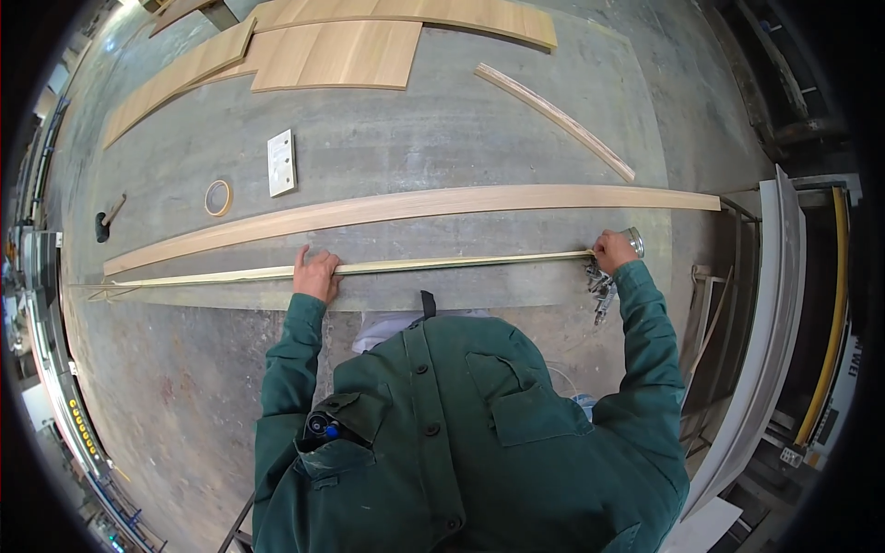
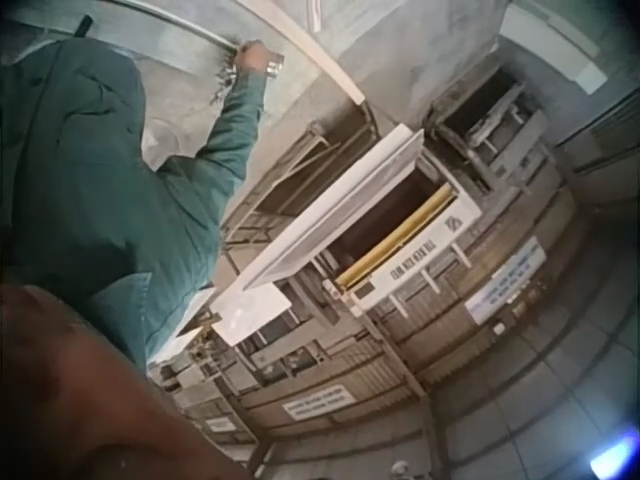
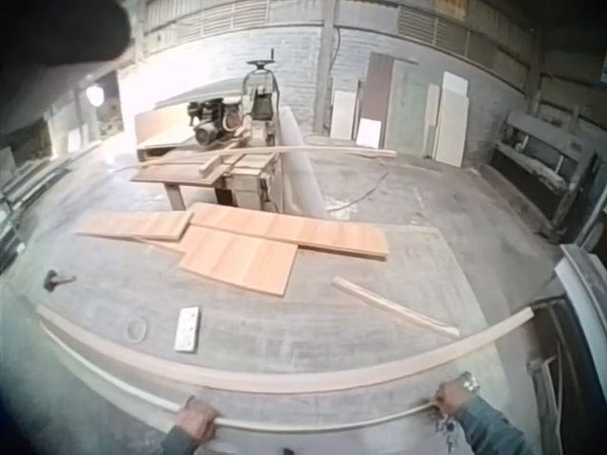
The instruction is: Applying and securing a decorative trim strip to a curved wooden furniture panel using a mallet and measuring tape.
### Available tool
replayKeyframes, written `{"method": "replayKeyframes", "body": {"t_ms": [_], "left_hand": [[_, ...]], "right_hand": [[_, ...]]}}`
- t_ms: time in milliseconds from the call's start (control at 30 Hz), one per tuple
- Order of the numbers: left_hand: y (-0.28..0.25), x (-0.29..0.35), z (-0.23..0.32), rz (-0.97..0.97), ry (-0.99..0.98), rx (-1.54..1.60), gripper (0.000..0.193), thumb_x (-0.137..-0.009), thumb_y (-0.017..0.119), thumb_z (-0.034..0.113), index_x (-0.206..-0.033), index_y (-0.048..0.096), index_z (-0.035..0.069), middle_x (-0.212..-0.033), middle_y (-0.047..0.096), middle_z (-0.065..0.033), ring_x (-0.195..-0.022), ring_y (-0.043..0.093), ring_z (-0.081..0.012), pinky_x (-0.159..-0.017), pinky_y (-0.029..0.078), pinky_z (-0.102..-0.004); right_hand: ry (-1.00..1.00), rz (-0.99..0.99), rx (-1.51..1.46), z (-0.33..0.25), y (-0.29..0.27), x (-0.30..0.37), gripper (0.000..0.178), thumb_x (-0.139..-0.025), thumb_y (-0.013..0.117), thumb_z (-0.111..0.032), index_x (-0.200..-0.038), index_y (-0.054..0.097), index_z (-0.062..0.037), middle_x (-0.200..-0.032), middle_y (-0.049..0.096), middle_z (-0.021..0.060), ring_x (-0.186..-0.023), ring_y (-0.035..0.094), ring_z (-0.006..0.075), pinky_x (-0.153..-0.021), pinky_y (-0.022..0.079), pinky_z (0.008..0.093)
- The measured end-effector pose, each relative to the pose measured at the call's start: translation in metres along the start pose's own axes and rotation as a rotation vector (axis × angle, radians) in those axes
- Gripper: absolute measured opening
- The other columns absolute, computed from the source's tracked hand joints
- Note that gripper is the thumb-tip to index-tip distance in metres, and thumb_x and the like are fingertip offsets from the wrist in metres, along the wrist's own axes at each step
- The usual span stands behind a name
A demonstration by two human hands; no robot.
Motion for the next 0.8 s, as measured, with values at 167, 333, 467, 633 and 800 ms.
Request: {"method": "replayKeyframes", "body": {"t_ms": [167, 333, 467, 633, 800], "left_hand": [[0.001, 0.004, -0.001, 0.026, -0.002, -0.027, 0.02, -0.07, 0.068, 0.008, -0.088, 0.063, 0.016, -0.084, 0.06, -0.0025, -0.091, 0.063, -0.0219, -0.11, 0.031, -0.0485], [0.004, -0.001, 0.003, 0.051, 0.026, -0.052, 0.02, -0.071, 0.068, 0.007, -0.088, 0.063, 0.016, -0.084, 0.06, -0.0023, -0.09, 0.063, -0.0218, -0.111, 0.031, -0.0481], [0.003, 0.003, 0.003, 0.022, -0.008, -0.093, 0.021, -0.073, 0.068, 0.007, -0.09, 0.062, 0.016, -0.085, 0.059, -0.0032, -0.09, 0.063, -0.023, -0.11, 0.031, -0.0493], [0.016, -0.014, 0.028, -0.006, 0.052, -0.016, 0.025, -0.072, 0.068, 0.009, -0.095, 0.06, 0.014, -0.092, 0.06, -0.0064, -0.095, 0.062, -0.0276, -0.102, 0.039, -0.0491], [0.034, -0.049, 0.094, -0.108, 0.182, 0.214, 0.027, -0.074, 0.067, 0.012, -0.1, 0.061, 0.012, -0.096, 0.062, -0.0102, -0.097, 0.063, -0.032, -0.089, 0.047, -0.0477]], "right_hand": [[-0.011, 0.146, -0.165, -0.004, 0.003, 0.012, 0.007, -0.077, 0.065, -0.007, -0.072, 0.065, -0.0018, -0.084, 0.062, 0.0166, -0.082, 0.062, 0.0379, -0.074, 0.051, 0.0454], [0.058, 0.193, -0.276, -0.005, -0.003, 0.017, 0.008, -0.08, 0.066, -0.007, -0.077, 0.066, -0.0001, -0.083, 0.063, 0.0167, -0.079, 0.062, 0.0375, -0.07, 0.051, 0.0412], [-0.006, 0.42, -0.545, -0.028, -0.052, -0.004, 0.015, -0.084, 0.064, -0.008, -0.095, 0.071, -0.0018, -0.095, 0.07, 0.0176, -0.084, 0.066, 0.0365, -0.073, 0.053, 0.0387], [0.242, 0.029, -0.129, 0.011, -0.005, -0.024, 0.046, -0.076, 0.073, -0.045, -0.095, 0.074, -0.0032, -0.095, 0.07, 0.022, -0.089, 0.066, 0.0402, -0.083, 0.052, 0.0461], [0.315, -0.221, 0.037, -0.012, 0.002, -0.028, 0.034, -0.079, 0.072, -0.031, -0.098, 0.073, -0.0017, -0.105, 0.069, 0.0226, -0.098, 0.067, 0.0379, -0.088, 0.053, 0.044]]}}
Point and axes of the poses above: each hand's wrist, its own x-axis away from the middle knuckle, its own y-axis out of the palm, z = x × y, the point moved 2 cm from there along -x, towards the middle knuckle
